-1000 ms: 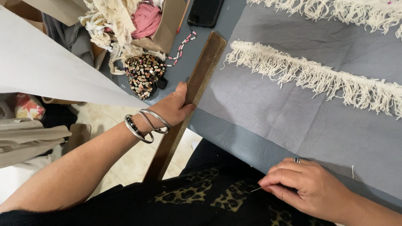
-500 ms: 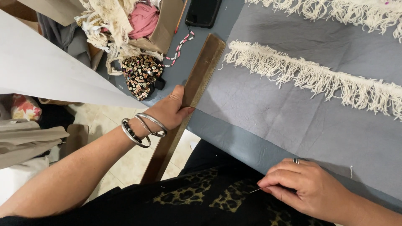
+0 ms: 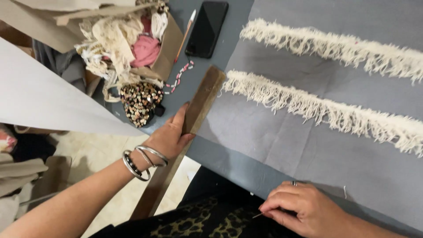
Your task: The person aligns two white fringed strips on a grey fabric, uses a wooden ruler to measure spacing, and secures the fringe with pins. The person repeatedly adjusts the ruler and pins along the fringe edges to maintain alignment.
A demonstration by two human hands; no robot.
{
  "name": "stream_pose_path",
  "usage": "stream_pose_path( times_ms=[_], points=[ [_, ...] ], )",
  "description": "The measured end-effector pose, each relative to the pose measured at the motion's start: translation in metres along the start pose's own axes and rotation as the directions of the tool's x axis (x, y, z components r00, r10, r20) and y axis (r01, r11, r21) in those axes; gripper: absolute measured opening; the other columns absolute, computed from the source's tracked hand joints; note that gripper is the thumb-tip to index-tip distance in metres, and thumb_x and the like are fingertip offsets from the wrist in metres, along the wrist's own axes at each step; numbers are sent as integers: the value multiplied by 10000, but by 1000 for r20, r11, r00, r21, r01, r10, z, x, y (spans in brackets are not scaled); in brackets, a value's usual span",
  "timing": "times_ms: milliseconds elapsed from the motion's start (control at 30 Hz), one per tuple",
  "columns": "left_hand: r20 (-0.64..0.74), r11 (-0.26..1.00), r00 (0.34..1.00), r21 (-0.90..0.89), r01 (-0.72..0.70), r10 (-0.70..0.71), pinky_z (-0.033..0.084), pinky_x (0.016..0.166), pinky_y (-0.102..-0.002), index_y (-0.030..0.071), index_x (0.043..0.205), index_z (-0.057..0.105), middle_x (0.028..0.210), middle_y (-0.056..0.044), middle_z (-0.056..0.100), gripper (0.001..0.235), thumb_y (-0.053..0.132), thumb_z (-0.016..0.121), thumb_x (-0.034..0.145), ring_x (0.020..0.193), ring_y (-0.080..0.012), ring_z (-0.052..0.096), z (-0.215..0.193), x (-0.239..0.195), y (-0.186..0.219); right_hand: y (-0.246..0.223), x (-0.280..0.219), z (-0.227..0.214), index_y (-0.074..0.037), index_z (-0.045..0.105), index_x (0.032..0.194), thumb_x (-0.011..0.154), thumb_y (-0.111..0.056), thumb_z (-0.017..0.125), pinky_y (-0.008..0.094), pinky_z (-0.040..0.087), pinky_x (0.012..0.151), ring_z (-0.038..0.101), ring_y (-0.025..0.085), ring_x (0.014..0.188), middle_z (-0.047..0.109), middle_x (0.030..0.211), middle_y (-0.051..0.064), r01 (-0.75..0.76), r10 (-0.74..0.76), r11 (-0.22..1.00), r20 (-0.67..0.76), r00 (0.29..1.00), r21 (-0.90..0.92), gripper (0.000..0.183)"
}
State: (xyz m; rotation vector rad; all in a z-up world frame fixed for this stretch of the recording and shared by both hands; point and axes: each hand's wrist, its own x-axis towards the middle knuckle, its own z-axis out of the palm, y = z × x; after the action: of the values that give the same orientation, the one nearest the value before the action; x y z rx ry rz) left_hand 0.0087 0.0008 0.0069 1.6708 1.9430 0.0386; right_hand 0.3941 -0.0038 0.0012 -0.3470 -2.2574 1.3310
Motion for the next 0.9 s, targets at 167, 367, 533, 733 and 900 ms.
stream_pose_path(
  times_ms=[167,367,533,733,900],
  points=[
    [36,986,990,95,135,-139,499,945,-600,223,1664,-49,1350,-248,456,972,399,590,953,1035,-534,646,-8,-5,17,4,-2,4,-178,787,987,917,-205,733,233,606,614,763,89,746,808,866,-71,24,-26,997,-26,999,-71,92],
    [-5,976,991,169,135,-136,521,869,-611,220,1667,-41,1317,-200,424,966,523,539,956,904,-518,666,2,-4,6,-3,2,4,-170,790,961,892,-180,768,216,597,606,759,73,729,816,858,-83,27,-32,997,-60,998,-75,73],
    [-87,939,996,343,35,-5,578,751,-574,127,1655,72,1335,-202,389,922,578,490,967,762,-443,695,10,-2,-8,1,0,6,-171,781,965,899,-175,760,229,597,614,754,85,728,810,857,-73,22,-26,997,-49,998,-79,69],
    [-45,950,998,306,56,-44,578,790,-605,176,1657,95,1344,-226,370,914,623,483,961,823,-474,691,6,0,-10,-6,4,6,-146,799,983,896,-122,737,229,607,661,780,102,756,814,858,-22,-51,51,999,-78,996,-4,109],
    [-127,965,991,261,-13,48,604,739,-582,186,1644,189,1297,-190,384,900,616,545,937,745,-432,688,12,-1,-19,-20,34,-16,-146,728,1077,959,-168,672,372,596,926,768,182,1032,775,1149,39,55,-43,958,49,998,-282,133]
  ],
)
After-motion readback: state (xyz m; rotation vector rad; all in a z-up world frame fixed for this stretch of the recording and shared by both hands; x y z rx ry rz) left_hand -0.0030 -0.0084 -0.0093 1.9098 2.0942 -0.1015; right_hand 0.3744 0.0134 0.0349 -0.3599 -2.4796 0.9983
